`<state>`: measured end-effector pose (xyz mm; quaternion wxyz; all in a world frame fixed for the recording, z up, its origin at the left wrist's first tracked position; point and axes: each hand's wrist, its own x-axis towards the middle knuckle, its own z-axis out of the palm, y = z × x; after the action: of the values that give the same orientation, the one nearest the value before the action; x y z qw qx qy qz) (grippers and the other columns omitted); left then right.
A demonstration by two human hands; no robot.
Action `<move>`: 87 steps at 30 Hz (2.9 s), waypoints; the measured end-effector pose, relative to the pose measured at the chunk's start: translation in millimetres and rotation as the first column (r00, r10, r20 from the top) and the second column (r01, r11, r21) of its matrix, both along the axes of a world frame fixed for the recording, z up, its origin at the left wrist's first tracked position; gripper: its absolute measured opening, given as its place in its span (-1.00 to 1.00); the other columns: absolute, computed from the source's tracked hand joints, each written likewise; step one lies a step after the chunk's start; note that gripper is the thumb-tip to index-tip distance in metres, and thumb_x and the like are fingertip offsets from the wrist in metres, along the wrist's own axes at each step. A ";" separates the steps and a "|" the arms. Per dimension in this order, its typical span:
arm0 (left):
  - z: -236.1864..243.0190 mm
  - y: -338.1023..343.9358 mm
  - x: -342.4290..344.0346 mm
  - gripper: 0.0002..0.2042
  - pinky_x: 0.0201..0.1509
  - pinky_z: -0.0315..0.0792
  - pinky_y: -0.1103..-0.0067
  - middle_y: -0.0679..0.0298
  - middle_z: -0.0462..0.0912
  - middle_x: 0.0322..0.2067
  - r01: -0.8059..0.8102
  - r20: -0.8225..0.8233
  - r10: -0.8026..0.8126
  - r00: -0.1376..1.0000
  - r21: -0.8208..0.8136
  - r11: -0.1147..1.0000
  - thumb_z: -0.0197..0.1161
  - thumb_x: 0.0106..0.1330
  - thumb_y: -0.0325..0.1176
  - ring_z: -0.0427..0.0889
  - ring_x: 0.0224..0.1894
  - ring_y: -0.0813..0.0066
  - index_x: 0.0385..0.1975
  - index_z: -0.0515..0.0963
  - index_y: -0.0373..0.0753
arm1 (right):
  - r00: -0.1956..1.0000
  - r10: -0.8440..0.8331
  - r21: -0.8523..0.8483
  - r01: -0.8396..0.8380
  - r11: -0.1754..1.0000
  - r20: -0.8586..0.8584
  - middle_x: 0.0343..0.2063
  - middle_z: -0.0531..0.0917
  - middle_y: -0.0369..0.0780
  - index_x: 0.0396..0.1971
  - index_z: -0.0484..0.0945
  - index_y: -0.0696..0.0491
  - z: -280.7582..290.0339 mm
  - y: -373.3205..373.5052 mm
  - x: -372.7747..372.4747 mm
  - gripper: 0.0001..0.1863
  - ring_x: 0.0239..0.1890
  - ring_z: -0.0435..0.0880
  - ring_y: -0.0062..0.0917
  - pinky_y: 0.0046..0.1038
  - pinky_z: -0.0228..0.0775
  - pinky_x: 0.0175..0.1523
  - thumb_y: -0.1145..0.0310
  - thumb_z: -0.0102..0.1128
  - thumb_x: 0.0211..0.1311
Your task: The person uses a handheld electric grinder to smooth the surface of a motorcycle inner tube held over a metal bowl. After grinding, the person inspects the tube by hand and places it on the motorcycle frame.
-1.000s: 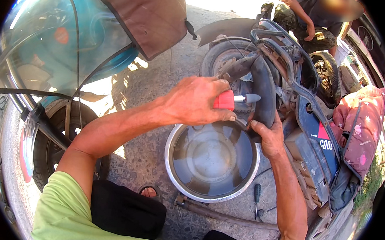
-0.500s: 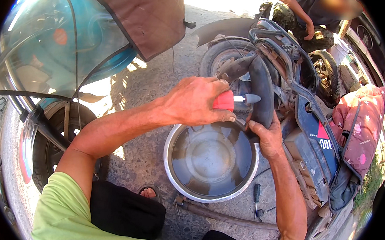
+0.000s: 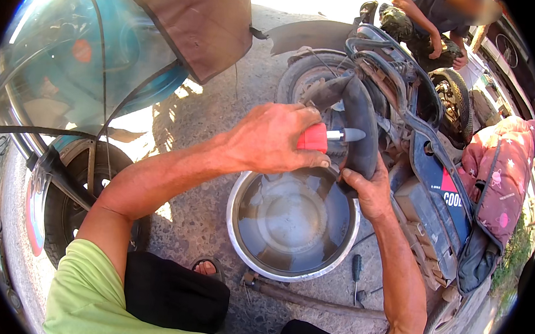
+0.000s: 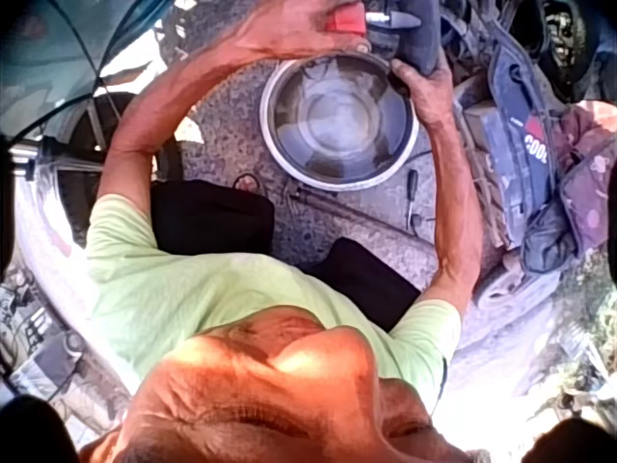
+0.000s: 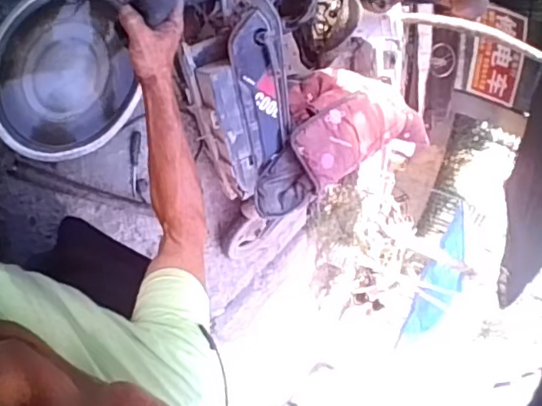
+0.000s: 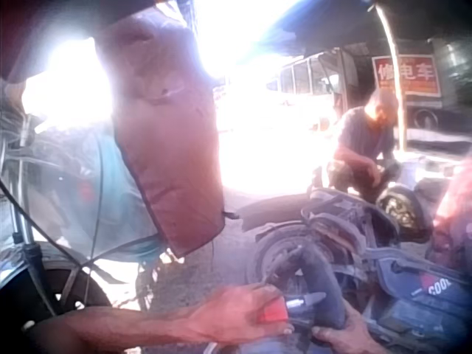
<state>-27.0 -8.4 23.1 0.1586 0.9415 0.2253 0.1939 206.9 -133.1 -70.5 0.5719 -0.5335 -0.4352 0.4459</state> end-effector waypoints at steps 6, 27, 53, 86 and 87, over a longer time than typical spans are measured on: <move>2.8 -1.8 -0.4 -0.37 -0.03 0.59 0.15 -0.06 0.71 -0.19 -0.007 -0.034 0.007 0.999 -0.013 1.000 0.56 0.15 0.12 0.73 -0.12 -0.13 -0.04 0.64 -0.35 | 0.998 -0.019 -0.021 0.020 1.000 0.060 -0.23 0.75 -0.27 0.21 0.49 0.12 0.1 -1.9 -0.5 -0.41 -0.19 0.69 -0.61 -0.45 0.56 0.01 0.45 0.45 0.14; 14.6 -6.3 0.5 -0.39 -0.07 0.58 0.15 -0.06 0.71 -0.22 0.014 0.062 -0.014 0.998 0.001 1.000 0.57 0.12 0.11 0.73 -0.14 -0.11 -0.09 0.65 -0.35 | 0.986 -0.050 -0.016 0.053 0.998 0.159 -0.21 0.76 -0.26 0.24 0.50 0.12 4.9 -4.4 -4.9 -0.37 -0.15 0.71 -0.59 -0.42 0.56 0.07 0.46 0.44 0.11; 12.3 -11.0 -17.0 -0.38 -0.13 0.58 0.15 -0.02 0.69 -0.28 -0.025 -0.064 0.026 0.998 0.015 1.000 0.54 0.15 0.18 0.72 -0.21 -0.12 -0.13 0.63 -0.32 | 0.946 -0.090 0.040 0.081 0.996 0.312 -0.09 0.71 -0.25 0.37 0.44 0.10 8.8 -2.5 -19.0 -0.24 -0.08 0.66 -0.56 -0.40 0.55 0.11 0.44 0.48 0.11; 25.0 -18.7 -22.6 -0.43 -0.01 0.59 0.10 -0.10 0.72 -0.21 -0.069 -0.132 0.070 0.989 0.011 0.998 0.53 0.19 0.10 0.74 -0.12 -0.18 -0.17 0.62 -0.37 | 0.931 -0.123 0.083 0.100 0.992 0.344 0.15 0.68 -0.08 0.46 0.35 0.18 10.4 -0.1 -26.9 -0.12 0.13 0.68 -0.43 -0.34 0.50 0.28 0.42 0.48 0.08; 25.6 -19.3 -22.5 -0.43 -0.01 0.59 0.10 -0.09 0.72 -0.21 -0.070 -0.134 0.070 0.989 0.009 0.998 0.53 0.19 0.10 0.74 -0.12 -0.18 -0.16 0.62 -0.37 | 0.926 -0.122 0.087 0.097 0.991 0.357 0.14 0.68 -0.08 0.46 0.35 0.18 11.1 0.3 -26.4 -0.12 0.13 0.68 -0.43 -0.34 0.50 0.28 0.42 0.47 0.08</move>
<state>-49.5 -27.6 48.6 0.1340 0.9443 0.2679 0.1362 180.5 -132.8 -59.4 0.5239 -0.6102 -0.5172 0.2927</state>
